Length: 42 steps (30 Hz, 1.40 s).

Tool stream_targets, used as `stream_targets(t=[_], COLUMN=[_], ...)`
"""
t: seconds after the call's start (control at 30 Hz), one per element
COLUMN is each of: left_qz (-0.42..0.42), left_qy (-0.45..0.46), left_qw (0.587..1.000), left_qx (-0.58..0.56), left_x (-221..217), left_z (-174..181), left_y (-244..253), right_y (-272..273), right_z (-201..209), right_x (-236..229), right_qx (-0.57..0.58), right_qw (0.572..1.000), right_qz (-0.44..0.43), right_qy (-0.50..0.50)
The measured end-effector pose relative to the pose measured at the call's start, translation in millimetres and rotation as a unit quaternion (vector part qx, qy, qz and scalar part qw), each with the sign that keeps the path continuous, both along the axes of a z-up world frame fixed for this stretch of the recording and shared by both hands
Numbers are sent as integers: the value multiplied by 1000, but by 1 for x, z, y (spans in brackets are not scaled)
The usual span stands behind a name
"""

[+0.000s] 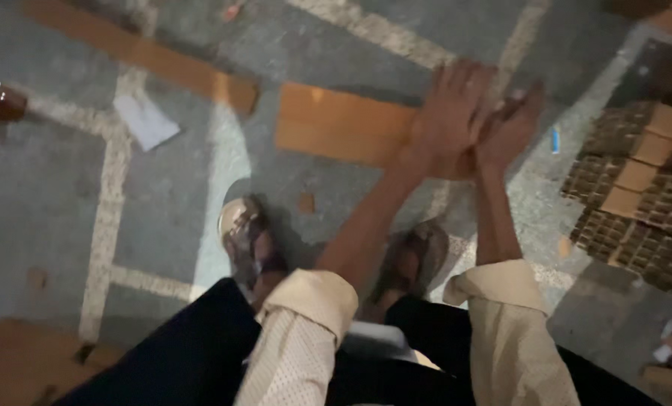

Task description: The person assembles a small cardboard box by hand on a concrete floor. They fold the flaps, align the edges, and press the seams to form the box structure. The person handles multiple cardboard pieces and stacks the finished box with others.

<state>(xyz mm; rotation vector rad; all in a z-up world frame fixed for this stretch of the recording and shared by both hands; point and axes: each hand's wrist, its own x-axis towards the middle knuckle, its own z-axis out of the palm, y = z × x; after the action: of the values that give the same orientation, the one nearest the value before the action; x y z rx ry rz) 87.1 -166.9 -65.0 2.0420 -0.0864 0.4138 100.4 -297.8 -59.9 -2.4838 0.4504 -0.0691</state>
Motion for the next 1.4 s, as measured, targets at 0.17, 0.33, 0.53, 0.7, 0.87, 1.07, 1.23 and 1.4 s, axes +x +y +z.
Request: stream_targets(t=[0.17,0.33,0.53,0.7,0.87,1.07,1.23,1.4], left_qz=[97,166,282,320,275,220,208,191], left_qy=[92,152,92,127,70,-7,17,38], left_qw=[977,957,942,933,957,975,974,975], left_qx=[167,184,155,104,65,-40,90,112], left_x=[0,-10,-33,-33,-45,-43,-42,-41], left_z=[3,18,-5,-20,-3,13,15,15], left_y=[118,204,250,249,254,254,255,254], right_y=[5,4,11,39,168,270,245,89], right_z=[5,2,8,10,30,36,36,19], right_x=[-3,3,1,-7,-35,-36,-34,-33], right_qx=[-59,-48,-50,-235,-73,-106,-110,-166], right_qw=[984,984,991,950,974,935,923,949], right_qz=[84,87,73,137,191,335,364,262], right_qy=[-146,-149,-100,-152,-94,-43,-66,58])
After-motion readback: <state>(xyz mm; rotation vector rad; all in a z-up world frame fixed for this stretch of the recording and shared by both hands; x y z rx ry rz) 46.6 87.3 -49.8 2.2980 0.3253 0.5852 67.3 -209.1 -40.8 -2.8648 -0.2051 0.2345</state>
